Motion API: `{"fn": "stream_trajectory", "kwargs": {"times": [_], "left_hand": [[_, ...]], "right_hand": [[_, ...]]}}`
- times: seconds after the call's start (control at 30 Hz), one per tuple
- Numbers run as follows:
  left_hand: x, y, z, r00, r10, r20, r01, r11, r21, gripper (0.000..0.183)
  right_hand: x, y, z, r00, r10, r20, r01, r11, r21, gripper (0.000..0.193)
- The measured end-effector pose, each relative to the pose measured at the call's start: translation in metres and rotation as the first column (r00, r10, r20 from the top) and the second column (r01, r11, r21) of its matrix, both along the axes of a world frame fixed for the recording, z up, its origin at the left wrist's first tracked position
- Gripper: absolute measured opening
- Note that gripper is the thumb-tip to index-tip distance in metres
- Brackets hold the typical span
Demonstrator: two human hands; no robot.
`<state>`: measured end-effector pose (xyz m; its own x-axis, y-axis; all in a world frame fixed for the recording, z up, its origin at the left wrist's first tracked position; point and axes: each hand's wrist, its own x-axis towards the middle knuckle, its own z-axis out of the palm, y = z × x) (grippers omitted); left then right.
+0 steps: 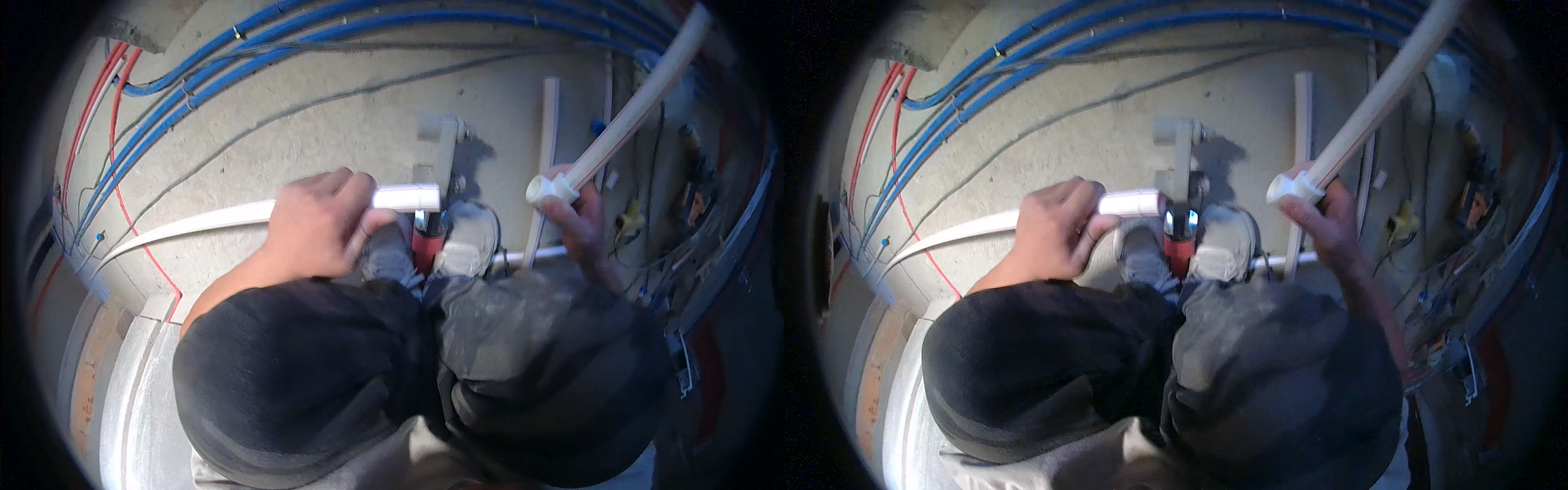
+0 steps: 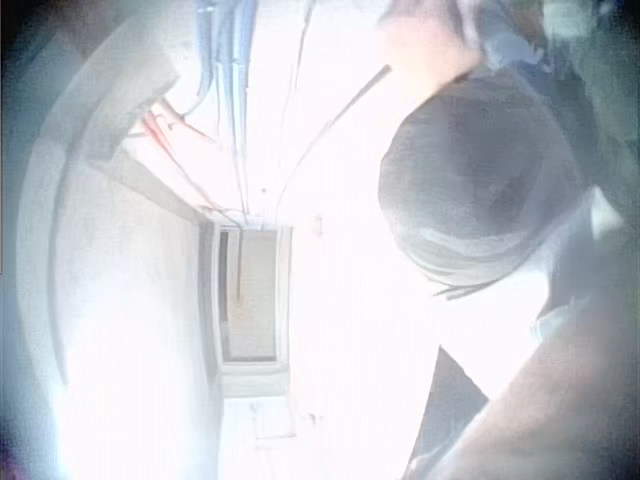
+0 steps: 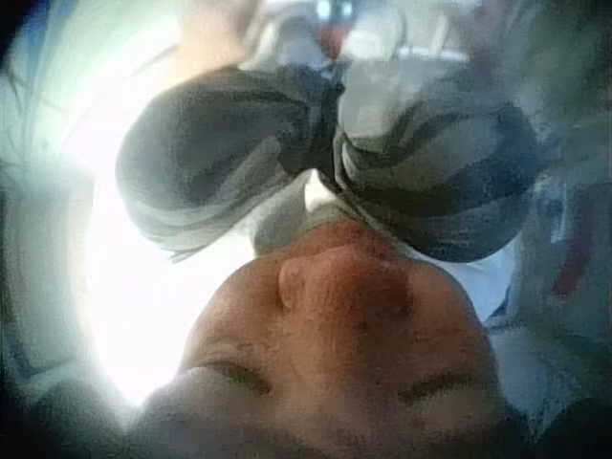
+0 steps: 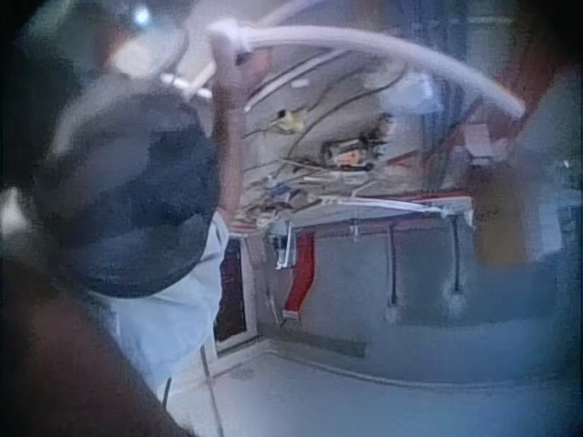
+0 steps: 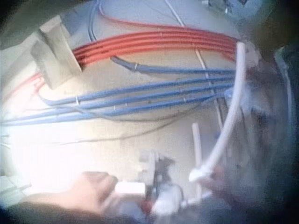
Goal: The person assembles a PVC pipe structure on the floor. They use a red heat gun to soften the pipes and fittings, then connect them by hand to form a rectangular frame.
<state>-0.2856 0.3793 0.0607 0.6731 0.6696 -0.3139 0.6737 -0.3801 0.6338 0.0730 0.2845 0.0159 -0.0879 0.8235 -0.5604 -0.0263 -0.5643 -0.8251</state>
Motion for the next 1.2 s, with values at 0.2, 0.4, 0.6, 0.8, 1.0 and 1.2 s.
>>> {"fn": "stream_trajectory", "kwargs": {"times": [0.2, 0.4, 0.6, 0.8, 1.0, 1.2], "left_hand": [[0.023, 0.008, 0.013, 0.996, -0.069, 0.053, 0.066, 0.996, 0.063, 0.033], [0.020, 0.003, 0.015, 0.997, -0.058, 0.044, 0.056, 0.997, 0.060, 0.035], [0.018, 0.002, 0.013, 0.998, -0.049, 0.044, 0.046, 0.997, 0.056, 0.032], [0.018, 0.004, 0.011, 0.997, -0.061, 0.047, 0.060, 0.998, 0.026, 0.033], [0.018, 0.004, 0.006, 0.995, -0.060, 0.075, 0.058, 0.998, 0.026, 0.033], [0.019, 0.004, -0.001, 0.993, -0.074, 0.095, 0.074, 0.997, 0.006, 0.030]], "right_hand": [[-0.063, 0.031, 0.031, 0.981, -0.160, -0.110, 0.157, 0.987, -0.031, 0.040], [-0.095, 0.043, 0.037, 0.970, -0.218, -0.106, 0.211, 0.975, -0.074, 0.044], [-0.099, 0.041, 0.033, 0.962, -0.233, -0.142, 0.225, 0.972, -0.073, 0.048], [-0.099, 0.041, 0.032, 0.965, -0.215, -0.149, 0.207, 0.976, -0.071, 0.047], [-0.101, 0.042, 0.028, 0.971, -0.215, -0.107, 0.212, 0.976, -0.046, 0.044], [-0.106, 0.041, 0.022, 0.972, -0.225, -0.074, 0.223, 0.974, -0.029, 0.039]]}}
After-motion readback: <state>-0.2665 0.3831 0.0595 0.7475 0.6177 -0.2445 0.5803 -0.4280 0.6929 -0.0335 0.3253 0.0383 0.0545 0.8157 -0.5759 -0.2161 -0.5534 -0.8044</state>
